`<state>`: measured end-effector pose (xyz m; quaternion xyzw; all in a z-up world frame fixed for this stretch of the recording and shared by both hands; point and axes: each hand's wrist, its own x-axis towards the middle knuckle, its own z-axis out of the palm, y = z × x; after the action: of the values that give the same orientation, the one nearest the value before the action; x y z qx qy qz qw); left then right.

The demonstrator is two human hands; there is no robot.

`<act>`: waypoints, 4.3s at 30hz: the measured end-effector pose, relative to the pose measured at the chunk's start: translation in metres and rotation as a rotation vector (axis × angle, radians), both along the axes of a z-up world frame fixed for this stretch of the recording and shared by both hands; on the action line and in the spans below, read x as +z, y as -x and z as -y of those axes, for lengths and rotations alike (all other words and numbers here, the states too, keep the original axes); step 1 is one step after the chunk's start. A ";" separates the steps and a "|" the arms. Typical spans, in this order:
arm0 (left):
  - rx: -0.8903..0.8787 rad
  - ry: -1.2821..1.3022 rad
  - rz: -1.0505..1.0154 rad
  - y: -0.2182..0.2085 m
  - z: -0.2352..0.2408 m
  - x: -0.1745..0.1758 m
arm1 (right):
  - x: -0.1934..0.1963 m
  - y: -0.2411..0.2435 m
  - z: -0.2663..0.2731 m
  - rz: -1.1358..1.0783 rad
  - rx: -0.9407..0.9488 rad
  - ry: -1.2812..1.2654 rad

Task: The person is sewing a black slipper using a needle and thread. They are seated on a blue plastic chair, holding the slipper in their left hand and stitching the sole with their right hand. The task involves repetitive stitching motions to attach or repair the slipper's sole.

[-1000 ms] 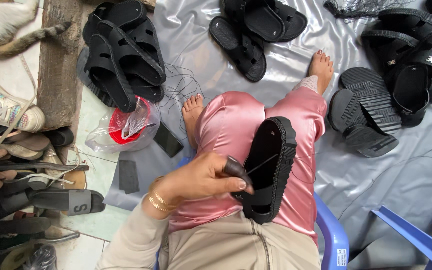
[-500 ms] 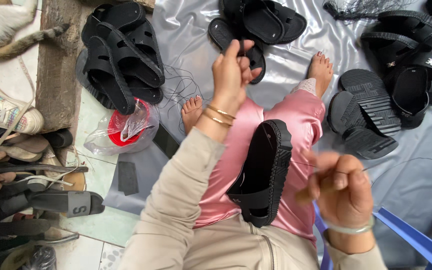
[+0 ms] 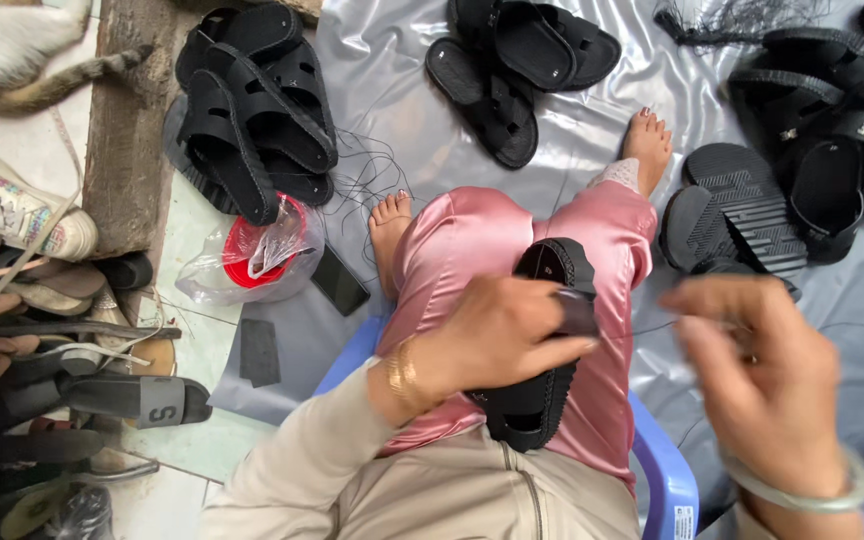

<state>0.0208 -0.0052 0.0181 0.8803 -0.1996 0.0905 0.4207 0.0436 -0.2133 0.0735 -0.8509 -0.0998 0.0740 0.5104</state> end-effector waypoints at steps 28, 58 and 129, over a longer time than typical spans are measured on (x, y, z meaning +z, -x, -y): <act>0.073 -0.001 -0.255 0.011 0.006 -0.054 | 0.005 0.000 -0.002 0.526 0.691 1.360; 0.121 -0.071 0.062 0.030 -0.017 -0.001 | -0.002 0.002 -0.030 0.477 0.635 1.085; -0.082 0.611 -0.184 0.036 0.016 0.045 | -0.033 0.009 -0.008 -0.642 0.246 -0.332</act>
<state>-0.0154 -0.0210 0.0636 0.7089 -0.1597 0.0490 0.6852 0.0344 -0.2055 0.0400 -0.6720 -0.0469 0.3803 0.6337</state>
